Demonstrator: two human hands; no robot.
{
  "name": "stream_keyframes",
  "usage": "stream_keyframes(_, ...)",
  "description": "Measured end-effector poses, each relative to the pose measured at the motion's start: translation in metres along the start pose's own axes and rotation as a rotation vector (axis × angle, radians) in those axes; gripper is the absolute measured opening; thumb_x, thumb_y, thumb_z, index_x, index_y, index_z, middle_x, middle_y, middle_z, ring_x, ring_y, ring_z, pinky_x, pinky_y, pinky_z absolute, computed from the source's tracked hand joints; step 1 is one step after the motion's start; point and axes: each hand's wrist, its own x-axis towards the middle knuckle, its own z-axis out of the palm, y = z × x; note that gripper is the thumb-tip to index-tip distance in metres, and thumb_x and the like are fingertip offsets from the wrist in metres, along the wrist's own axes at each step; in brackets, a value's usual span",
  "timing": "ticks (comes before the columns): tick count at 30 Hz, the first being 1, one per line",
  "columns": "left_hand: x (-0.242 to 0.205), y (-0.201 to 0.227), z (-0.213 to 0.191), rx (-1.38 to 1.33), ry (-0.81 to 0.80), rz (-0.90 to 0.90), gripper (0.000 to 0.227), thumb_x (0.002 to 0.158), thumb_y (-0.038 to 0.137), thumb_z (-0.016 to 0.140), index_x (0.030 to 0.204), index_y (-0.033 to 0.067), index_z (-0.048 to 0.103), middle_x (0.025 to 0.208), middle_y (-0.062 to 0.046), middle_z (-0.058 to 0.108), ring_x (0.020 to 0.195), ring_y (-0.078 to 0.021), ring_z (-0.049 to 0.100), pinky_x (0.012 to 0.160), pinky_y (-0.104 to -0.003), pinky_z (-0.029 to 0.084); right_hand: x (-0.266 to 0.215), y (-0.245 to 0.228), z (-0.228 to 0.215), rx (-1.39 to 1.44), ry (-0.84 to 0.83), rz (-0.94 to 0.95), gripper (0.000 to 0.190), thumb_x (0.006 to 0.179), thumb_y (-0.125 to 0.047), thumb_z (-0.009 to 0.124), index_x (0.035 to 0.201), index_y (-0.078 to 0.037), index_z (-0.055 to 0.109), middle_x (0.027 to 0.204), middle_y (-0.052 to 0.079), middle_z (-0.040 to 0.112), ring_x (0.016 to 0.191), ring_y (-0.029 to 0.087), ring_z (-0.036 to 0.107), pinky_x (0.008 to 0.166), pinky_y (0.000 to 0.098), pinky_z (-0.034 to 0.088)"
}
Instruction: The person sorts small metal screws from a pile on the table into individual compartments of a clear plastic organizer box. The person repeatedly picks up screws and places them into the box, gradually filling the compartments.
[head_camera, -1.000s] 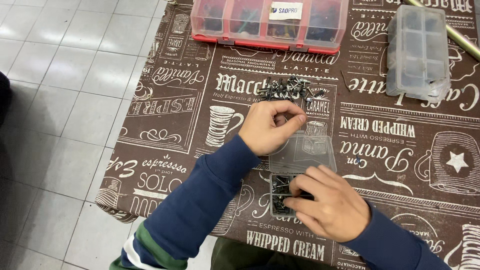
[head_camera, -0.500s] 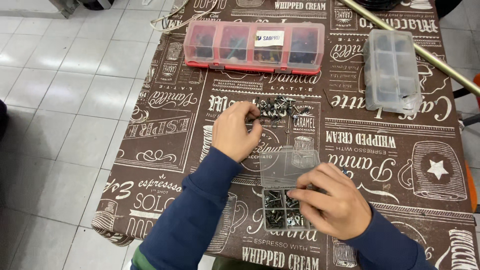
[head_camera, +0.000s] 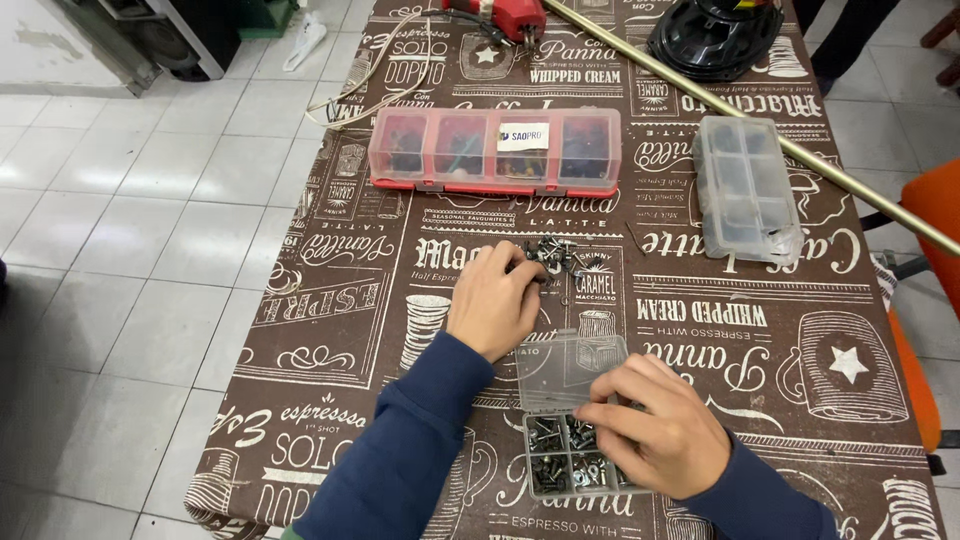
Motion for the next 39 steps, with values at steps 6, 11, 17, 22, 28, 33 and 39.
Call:
stream_keyframes(6,-0.004,0.003,0.0,-0.018,-0.062,-0.006,0.014,0.091,0.017,0.063,0.099,0.015,0.075,0.101,-0.002,0.064,0.087,-0.0282,0.052,0.071,-0.045,0.044,0.0,0.002,0.0,0.019,0.007,0.016,0.013,0.088,-0.001,0.064,0.098,-0.006,0.071,0.091,0.01,0.062,0.074,0.025,0.055,0.063,0.0365,0.045)
stream_keyframes(11,-0.005,-0.001,0.007,0.034,-0.078,0.065,0.009,0.098,0.017,0.065,0.101,0.0191,0.073,0.095,0.003,0.073,0.084,-0.0259,0.05,0.068,-0.044,0.039,0.004,0.0,-0.004,-0.005,0.028,0.016,0.011,0.089,-0.002,0.064,0.096,-0.007,0.071,0.09,0.009,0.061,0.072,0.024,0.053,0.063,0.0366,0.043)
stream_keyframes(17,0.0,0.021,-0.015,-0.724,-0.113,-0.127,0.008,0.094,0.009,0.07,0.101,0.0138,0.072,0.1,-0.001,0.075,0.08,-0.0149,0.069,0.078,-0.028,0.052,0.009,-0.003,-0.011,-0.026,0.148,0.028,0.014,0.088,-0.001,0.065,0.099,-0.007,0.071,0.088,0.008,0.062,0.069,0.022,0.054,0.064,0.0351,0.044)
stream_keyframes(22,-0.007,0.037,-0.021,-1.354,-0.238,-0.186,0.016,0.096,0.01,0.071,0.111,0.0049,0.067,0.107,-0.012,0.076,0.1,-0.0167,0.074,0.09,-0.028,0.063,0.008,-0.009,-0.018,-0.052,0.366,0.122,0.022,0.084,-0.008,0.079,0.104,0.0,0.072,0.087,0.011,0.068,0.067,0.02,0.06,0.062,0.0305,0.05)
stream_keyframes(28,-0.016,0.053,-0.024,-1.508,-0.353,-0.108,0.019,0.1,0.0,0.067,0.119,0.0009,0.066,0.11,-0.014,0.075,0.106,-0.0194,0.073,0.095,-0.027,0.061,0.004,-0.009,-0.018,-0.072,0.438,0.168,0.031,0.081,-0.012,0.085,0.107,-0.001,0.071,0.092,0.013,0.068,0.07,0.02,0.062,0.066,0.0296,0.052)
stream_keyframes(33,-0.02,0.054,-0.02,-1.427,-0.386,-0.072,0.023,0.099,0.003,0.069,0.122,0.0027,0.068,0.115,-0.011,0.07,0.107,-0.0189,0.071,0.095,-0.027,0.061,0.008,-0.013,-0.021,-0.111,0.382,0.127,0.018,0.085,-0.01,0.08,0.101,-0.003,0.075,0.086,0.009,0.064,0.068,0.019,0.06,0.064,0.0302,0.052)
stream_keyframes(39,-0.016,0.051,-0.027,-1.463,-0.462,-0.075,0.023,0.101,-0.001,0.066,0.124,0.0017,0.065,0.11,-0.014,0.074,0.106,-0.0184,0.073,0.098,-0.026,0.059,0.011,-0.017,-0.023,-0.092,0.352,0.143,0.015,0.086,-0.007,0.077,0.1,-0.002,0.074,0.087,0.009,0.065,0.07,0.02,0.061,0.066,0.0305,0.053)
